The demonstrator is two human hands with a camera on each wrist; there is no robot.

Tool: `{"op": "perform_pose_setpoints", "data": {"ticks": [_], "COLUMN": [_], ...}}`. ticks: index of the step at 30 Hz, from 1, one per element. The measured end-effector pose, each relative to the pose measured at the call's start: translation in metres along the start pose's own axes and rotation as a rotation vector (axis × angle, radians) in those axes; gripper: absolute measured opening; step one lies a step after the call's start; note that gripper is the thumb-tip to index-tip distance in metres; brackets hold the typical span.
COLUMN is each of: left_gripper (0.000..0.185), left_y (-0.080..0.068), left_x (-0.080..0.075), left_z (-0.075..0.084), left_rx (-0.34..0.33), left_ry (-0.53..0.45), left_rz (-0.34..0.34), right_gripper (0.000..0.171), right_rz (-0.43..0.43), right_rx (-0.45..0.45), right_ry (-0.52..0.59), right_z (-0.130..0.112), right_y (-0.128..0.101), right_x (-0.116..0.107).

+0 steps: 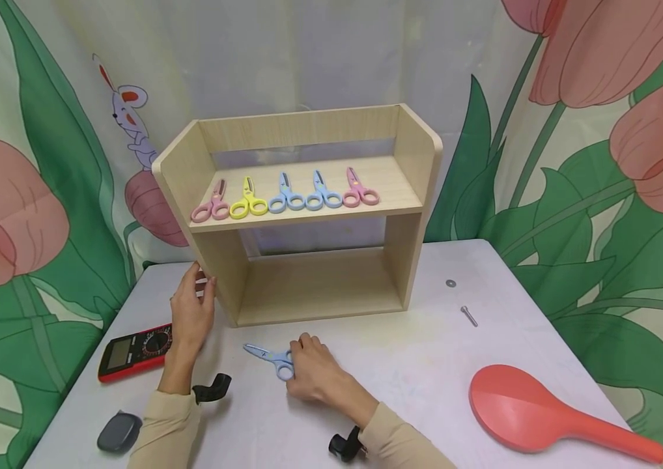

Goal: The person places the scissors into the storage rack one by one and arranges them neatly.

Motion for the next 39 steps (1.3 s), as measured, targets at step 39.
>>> {"op": "perform_pose_setpoints", "data": {"ticks": [39], "left_gripper": [0.043], "left_y": [-0.003], "left_x": [-0.001], "left_z": [0.002], "left_rx": [-0.014], "left_ry": [-0.009], "left_rz": [-0.012], "right_gripper": [0.052], "right_rz": [0.816], "right_rx": [-0.094], "right_ry": [0.141], "right_z": [0.038], "right_y": [-0.077], "right_x": [-0.184]}}
Point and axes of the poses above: each hand's wrist, its own y-axis towards the middle knuckle, its own x-axis out of the palm, z = x × y, the point moved 2 cm from there along y, towards the middle knuckle, and after that the axes turned 13 degrees about -z, right-handed, at the moved point
